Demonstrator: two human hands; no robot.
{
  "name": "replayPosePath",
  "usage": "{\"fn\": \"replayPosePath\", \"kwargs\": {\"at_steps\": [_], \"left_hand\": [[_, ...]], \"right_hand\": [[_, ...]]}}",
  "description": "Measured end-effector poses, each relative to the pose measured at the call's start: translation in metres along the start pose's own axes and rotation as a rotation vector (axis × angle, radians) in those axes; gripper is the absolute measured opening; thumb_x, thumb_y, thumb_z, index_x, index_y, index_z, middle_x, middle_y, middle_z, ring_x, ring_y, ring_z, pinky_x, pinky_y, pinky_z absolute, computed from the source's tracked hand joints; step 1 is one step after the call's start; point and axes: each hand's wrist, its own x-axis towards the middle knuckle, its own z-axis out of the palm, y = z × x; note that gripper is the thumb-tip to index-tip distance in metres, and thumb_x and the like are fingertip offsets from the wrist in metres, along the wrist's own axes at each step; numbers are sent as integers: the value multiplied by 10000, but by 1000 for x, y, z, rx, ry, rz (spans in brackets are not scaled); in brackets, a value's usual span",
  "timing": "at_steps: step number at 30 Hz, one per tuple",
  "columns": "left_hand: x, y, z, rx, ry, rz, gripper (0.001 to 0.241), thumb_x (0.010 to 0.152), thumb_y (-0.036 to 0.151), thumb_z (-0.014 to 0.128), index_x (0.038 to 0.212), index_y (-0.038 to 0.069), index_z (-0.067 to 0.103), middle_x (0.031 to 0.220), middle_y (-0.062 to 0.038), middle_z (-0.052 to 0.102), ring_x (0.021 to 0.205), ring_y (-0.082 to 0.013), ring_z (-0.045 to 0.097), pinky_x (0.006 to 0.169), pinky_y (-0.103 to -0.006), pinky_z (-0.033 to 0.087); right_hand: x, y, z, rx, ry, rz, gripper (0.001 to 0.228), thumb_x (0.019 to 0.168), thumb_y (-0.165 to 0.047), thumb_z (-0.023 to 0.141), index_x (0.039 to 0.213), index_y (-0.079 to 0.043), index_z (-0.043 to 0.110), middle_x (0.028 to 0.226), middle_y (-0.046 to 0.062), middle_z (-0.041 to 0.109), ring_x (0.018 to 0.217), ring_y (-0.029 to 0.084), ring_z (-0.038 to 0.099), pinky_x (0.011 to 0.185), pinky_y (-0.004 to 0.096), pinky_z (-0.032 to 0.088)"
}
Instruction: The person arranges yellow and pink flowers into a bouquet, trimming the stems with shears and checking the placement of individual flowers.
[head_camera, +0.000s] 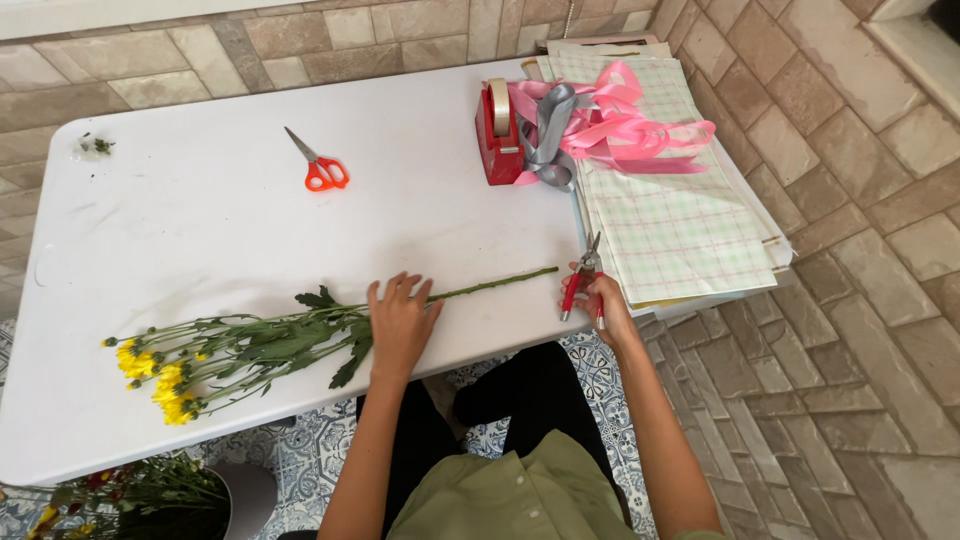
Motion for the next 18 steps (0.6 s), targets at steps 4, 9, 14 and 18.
{"fn": "replayPosePath", "kwargs": {"at_steps": [4, 9, 14, 18], "left_hand": [[11, 23, 49, -41, -55, 186, 286, 891, 333, 785, 1137, 186, 772, 1088, -26, 718, 1086, -194, 650, 1020, -464, 424], [20, 30, 81, -46, -113, 220, 244, 900, 314, 777, 1107, 185, 771, 1017, -11, 694, 972, -194, 663, 915, -419, 498], [27, 32, 63, -121, 43, 238, 109, 998, 241, 654, 1019, 165, 729, 884, 23, 628, 766, -164, 677, 668, -315, 534], [26, 34, 57, -132, 103, 251, 93, 1002, 243, 653, 1016, 185, 725, 872, 52, 618, 747, -139, 668, 665, -297, 523]], "right_hand": [[-3, 5, -6, -196, 68, -33, 418, 870, -105, 581, 1259, 46, 607, 996, 158, 680, 855, 271, 688, 687, 382, 589], [0, 19, -23, -370, 107, -34, 358, 955, -129, 670, 1233, 82, 594, 800, 173, 666, 650, 244, 671, 538, 346, 572], [-10, 21, -14, -473, 168, 7, 344, 958, -158, 660, 1202, 83, 638, 780, 139, 638, 640, 195, 636, 534, 307, 554], [-5, 29, -15, -542, 177, 5, 324, 938, -149, 685, 1178, 68, 669, 760, 146, 644, 625, 209, 648, 528, 325, 555]]}}
